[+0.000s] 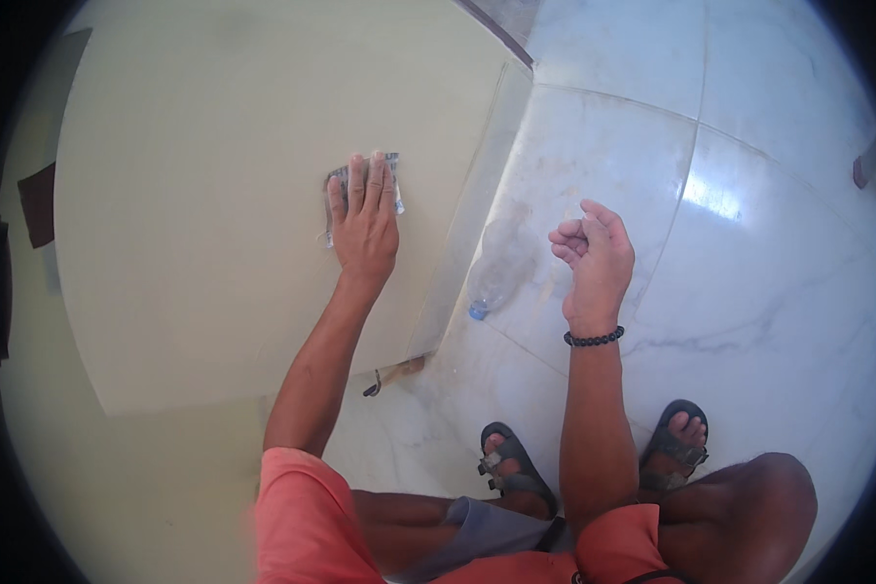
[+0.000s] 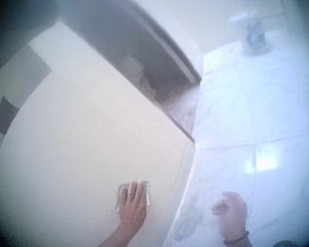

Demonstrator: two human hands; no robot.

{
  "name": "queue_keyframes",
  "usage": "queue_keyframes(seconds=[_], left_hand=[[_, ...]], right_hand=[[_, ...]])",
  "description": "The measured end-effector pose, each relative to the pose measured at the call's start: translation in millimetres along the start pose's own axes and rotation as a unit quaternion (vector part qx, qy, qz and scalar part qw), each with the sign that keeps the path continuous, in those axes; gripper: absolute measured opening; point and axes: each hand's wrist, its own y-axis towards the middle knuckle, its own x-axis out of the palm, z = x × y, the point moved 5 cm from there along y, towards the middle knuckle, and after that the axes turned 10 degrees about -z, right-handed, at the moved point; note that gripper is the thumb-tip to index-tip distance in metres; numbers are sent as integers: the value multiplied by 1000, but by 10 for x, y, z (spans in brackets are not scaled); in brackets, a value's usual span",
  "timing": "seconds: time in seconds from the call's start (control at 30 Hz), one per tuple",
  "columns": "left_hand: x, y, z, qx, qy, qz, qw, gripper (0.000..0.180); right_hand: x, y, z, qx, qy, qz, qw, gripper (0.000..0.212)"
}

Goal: The person sands a wall and a cabinet using a sanding block. They move around the room, adjusting their position to reach different areas of the wall and cabinet.

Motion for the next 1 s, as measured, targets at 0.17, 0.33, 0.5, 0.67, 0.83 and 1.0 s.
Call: queue_keyframes(seconds=[0.17,0.33,0.5,0.67,0.83,1.0], left_hand=[[158,-1023,-177,39,-2,-42,998,49],[10,-833,-211,56,-19,-34,998,49],[-30,-73,28,32,9,14,999,49],[87,-1359,-365,61,-27,-57,996,48],[-70,-1693,-668,43,9,-82,996,48],[-86,-701,-174,58,-1,-40,998,46]], right_hand=[[-33,-15,146,36,10,-12,999,25],[-17,26,214,39,2,-20,999,25],[65,-48,143,25,14,-6,1000,25],[22,-43,256,52,21,-21,998,24],[-73,70,212,15,-9,-5,1000,24],[79,-42,199,21,17,-23,999,23]])
